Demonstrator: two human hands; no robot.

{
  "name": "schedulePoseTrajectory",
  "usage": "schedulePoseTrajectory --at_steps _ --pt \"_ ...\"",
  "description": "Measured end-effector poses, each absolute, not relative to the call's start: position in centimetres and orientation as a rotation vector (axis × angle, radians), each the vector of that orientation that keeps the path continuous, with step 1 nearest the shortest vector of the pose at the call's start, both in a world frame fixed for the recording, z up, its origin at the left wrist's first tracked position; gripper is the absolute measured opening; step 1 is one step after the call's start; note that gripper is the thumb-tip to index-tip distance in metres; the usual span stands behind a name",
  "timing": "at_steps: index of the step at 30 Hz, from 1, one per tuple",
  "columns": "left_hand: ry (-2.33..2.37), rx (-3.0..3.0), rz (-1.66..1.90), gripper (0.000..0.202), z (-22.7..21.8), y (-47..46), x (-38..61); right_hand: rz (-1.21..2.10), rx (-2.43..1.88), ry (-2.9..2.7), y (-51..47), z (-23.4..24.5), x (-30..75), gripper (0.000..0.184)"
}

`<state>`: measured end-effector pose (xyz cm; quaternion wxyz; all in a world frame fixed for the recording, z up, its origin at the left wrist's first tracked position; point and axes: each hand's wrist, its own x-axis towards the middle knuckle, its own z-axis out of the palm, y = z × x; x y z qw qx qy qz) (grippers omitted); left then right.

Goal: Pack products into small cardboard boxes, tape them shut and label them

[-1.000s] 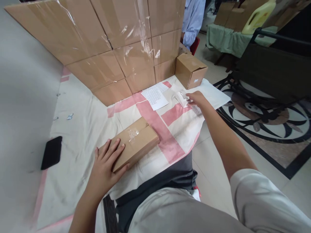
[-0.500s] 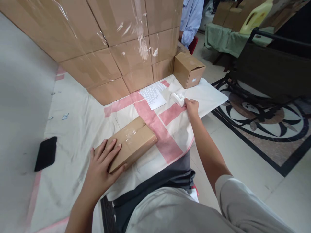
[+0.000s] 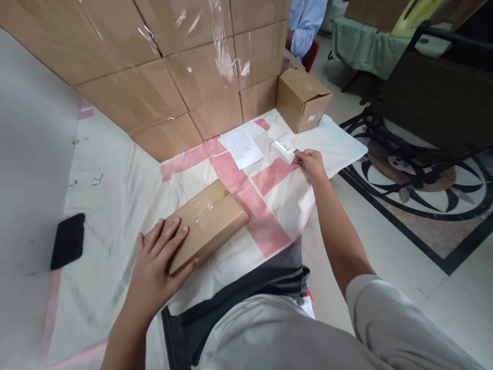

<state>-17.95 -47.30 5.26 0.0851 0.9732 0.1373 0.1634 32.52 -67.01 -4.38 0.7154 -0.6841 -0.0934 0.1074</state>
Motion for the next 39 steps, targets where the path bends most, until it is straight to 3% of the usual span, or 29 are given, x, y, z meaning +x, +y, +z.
schedulePoseTrajectory --at_steps 13,20,25,32,39 --pt "0.455 2.881 0.486 0.064 5.2 -47.5 -17.7 0.146 -1.572 -0.286 -67.1 -5.3 32.3 0.053" --pt "0.495 2.893 0.459 0.06 5.3 -47.4 -17.4 0.295 -1.355 -0.335 -67.4 -1.5 25.9 0.062" --pt "0.567 2.883 0.27 0.058 8.9 -48.0 -17.3 0.513 -1.062 -0.549 -67.2 2.9 16.9 0.057" --pt "0.413 2.624 1.005 0.022 13.5 -52.7 -13.9 0.599 -0.885 -1.042 -67.5 7.8 8.1 0.043" --pt "0.142 2.339 0.93 0.027 13.6 -55.0 -11.9 0.537 -0.905 -1.355 -68.0 9.5 4.7 0.036"
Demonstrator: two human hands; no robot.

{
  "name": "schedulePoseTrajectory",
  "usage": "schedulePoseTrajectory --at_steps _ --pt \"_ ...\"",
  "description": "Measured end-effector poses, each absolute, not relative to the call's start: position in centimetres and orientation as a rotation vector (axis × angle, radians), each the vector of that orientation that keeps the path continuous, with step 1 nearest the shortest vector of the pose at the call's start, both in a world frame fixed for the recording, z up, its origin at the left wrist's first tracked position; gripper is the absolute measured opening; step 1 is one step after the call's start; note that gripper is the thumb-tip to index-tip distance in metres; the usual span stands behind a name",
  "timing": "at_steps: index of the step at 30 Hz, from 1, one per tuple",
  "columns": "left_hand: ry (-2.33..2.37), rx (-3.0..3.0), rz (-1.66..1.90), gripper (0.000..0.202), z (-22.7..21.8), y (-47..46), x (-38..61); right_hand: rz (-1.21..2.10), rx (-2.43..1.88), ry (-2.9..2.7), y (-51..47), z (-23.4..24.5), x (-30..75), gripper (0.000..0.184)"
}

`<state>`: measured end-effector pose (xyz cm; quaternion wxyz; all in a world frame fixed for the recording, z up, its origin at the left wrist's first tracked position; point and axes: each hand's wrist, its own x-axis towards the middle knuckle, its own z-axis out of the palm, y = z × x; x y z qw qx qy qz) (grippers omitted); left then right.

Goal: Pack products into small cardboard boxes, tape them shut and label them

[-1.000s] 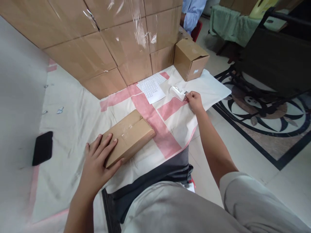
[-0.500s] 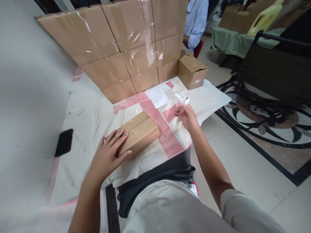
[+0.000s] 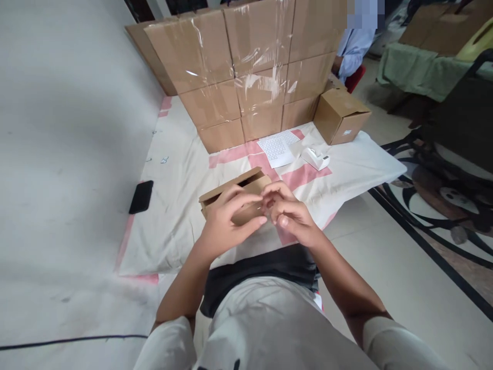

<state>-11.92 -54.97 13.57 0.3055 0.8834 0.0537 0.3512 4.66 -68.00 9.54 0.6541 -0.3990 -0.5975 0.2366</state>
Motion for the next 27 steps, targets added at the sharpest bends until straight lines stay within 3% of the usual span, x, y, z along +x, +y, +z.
schedulePoseTrajectory --at_steps 4,7,9,11,15,21,27 --pt "0.091 2.244 0.771 0.009 13.2 -54.9 -12.0 0.498 -0.948 -1.419 -68.0 9.9 4.2 0.036" --pt "0.23 2.314 1.082 0.011 13.1 -54.5 -13.1 0.361 -1.259 -1.415 -67.5 9.2 5.7 0.032" --pt "0.387 2.361 1.375 0.009 13.4 -53.9 -14.6 0.1 -1.561 -1.309 -66.8 8.6 7.3 0.033" --pt "0.451 2.375 1.442 0.009 13.9 -53.0 -16.2 -0.16 -1.724 -1.26 -65.8 8.1 8.7 0.04" --pt "0.473 2.344 1.098 0.014 14.7 -51.0 -18.2 -0.211 -1.76 -1.608 -63.0 7.7 8.9 0.052" --pt "0.693 2.369 0.565 0.029 14.5 -47.9 -17.8 -0.042 -1.844 -1.798 -60.5 7.2 6.9 0.047" --pt "0.599 2.443 0.118 0.029 14.4 -45.8 -16.7 -0.05 -1.854 -1.788 -60.9 6.6 7.1 0.047"
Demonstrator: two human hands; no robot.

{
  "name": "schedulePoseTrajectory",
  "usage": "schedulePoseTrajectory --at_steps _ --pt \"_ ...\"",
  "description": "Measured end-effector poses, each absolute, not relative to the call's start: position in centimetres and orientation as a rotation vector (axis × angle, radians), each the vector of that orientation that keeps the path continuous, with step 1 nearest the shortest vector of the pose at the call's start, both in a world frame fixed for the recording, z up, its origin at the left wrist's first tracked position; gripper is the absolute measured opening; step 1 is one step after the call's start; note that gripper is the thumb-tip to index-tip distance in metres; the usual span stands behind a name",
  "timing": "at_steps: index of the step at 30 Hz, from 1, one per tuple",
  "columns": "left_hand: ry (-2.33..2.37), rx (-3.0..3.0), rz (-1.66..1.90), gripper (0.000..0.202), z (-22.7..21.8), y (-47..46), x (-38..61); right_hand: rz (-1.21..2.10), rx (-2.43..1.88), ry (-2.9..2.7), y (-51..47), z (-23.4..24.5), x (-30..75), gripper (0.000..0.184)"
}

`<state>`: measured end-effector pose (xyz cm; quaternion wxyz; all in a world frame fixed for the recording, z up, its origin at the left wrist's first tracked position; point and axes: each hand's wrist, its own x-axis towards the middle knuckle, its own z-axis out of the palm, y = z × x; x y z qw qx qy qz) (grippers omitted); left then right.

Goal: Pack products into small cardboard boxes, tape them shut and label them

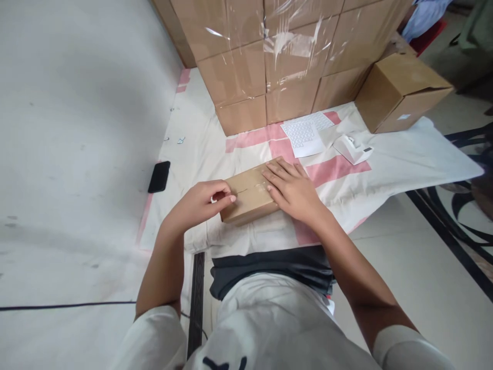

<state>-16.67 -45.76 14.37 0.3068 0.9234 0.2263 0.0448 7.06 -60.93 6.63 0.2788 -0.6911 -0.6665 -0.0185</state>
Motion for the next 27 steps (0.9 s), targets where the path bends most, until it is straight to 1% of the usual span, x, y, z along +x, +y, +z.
schedulePoseTrajectory --at_steps 5,7,12,20,22,24,25,27 --pt "0.649 2.624 0.024 0.03 13.7 -45.0 -15.1 -0.049 -1.832 -1.779 -60.7 6.5 7.1 0.046" --pt "0.65 2.704 0.041 0.032 13.7 -44.9 -14.7 -0.057 -1.835 -1.79 -60.7 6.5 7.1 0.047" --pt "0.67 2.809 0.16 0.029 14.3 -44.9 -14.5 -0.046 -1.799 -1.774 -60.8 6.3 7.2 0.046" --pt "0.806 2.853 0.039 0.037 14.1 -44.0 -14.4 0.005 -1.749 -1.728 -60.7 6.0 7.2 0.045" --pt "0.895 2.874 0.114 0.046 13.7 -43.6 -14.4 0.01 -1.738 -1.721 -60.6 6.0 7.2 0.046" --pt "0.883 2.786 0.128 0.058 12.8 -43.0 -14.3 0.001 -1.734 -1.712 -60.5 6.0 7.1 0.046" --pt "0.839 2.68 0.097 0.058 12.3 -42.6 -14.3 -0.006 -1.734 -1.708 -60.5 6.0 7.1 0.045" --pt "0.752 2.416 0.056 0.052 11.1 -42.0 -14.2 -0.025 -1.749 -1.709 -60.5 6.0 7.0 0.045"
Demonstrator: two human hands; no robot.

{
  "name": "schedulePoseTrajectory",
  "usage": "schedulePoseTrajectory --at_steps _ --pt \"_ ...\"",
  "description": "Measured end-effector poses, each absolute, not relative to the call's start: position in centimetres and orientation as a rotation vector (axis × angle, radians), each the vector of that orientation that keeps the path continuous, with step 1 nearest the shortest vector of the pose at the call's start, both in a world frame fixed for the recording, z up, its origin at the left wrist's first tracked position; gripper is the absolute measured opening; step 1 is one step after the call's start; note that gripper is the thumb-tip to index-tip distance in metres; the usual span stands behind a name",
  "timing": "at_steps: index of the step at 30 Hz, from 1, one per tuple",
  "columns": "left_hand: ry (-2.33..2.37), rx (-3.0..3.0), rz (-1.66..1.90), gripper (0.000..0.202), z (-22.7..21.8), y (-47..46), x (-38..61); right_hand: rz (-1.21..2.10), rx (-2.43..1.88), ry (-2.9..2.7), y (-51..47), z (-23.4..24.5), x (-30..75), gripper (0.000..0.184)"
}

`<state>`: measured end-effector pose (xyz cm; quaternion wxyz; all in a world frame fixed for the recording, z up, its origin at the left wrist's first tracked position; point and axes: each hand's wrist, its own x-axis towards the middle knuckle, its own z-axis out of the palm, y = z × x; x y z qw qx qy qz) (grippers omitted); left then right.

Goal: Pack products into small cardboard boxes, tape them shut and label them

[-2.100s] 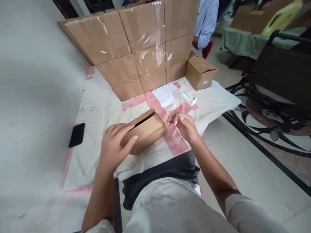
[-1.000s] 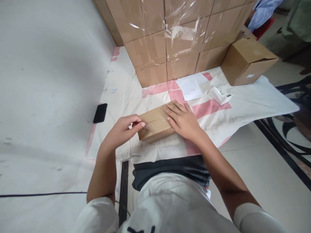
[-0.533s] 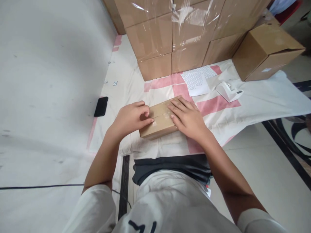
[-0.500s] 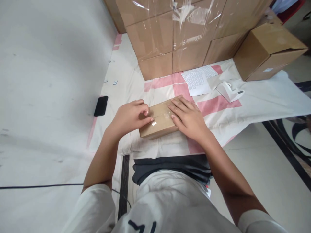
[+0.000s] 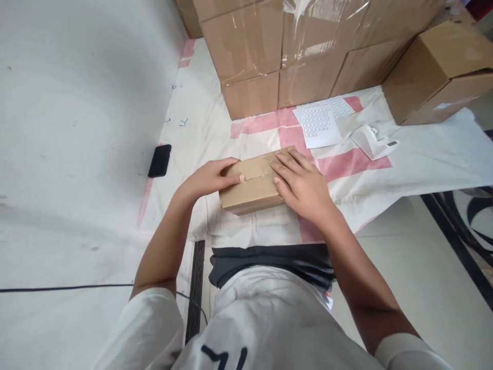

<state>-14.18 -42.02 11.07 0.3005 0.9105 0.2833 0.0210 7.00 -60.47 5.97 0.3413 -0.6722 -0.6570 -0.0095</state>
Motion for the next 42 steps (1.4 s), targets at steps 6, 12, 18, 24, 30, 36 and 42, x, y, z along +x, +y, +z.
schedulePoseTrajectory --at_steps 6,12,18,24,30,36,42 --pt "0.82 2.382 0.164 0.076 9.8 -42.5 -14.5 -0.101 -1.865 -1.734 -60.7 6.4 6.4 0.046" --pt "0.751 2.51 0.021 0.139 10.4 -43.3 -15.3 -0.114 -1.895 -1.705 -60.7 6.3 6.3 0.043" --pt "0.867 2.222 0.243 0.064 9.0 -42.7 -14.9 -0.093 -1.854 -1.693 -60.4 6.1 6.4 0.041" --pt "0.902 2.085 0.403 0.039 8.1 -42.0 -13.8 0.038 -1.635 -1.541 -60.4 5.3 7.4 0.038" --pt "1.106 2.165 0.624 0.038 8.2 -40.7 -13.6 0.204 -1.886 -0.914 -57.5 0.7 17.6 0.065" --pt "0.595 2.823 0.522 0.077 9.6 -46.9 -13.9 0.193 -2.551 -0.77 -51.4 -0.3 26.6 0.102" --pt "0.584 3.185 0.399 0.063 7.9 -44.8 -13.3 0.408 -2.648 -0.691 -46.9 0.1 29.6 0.128"
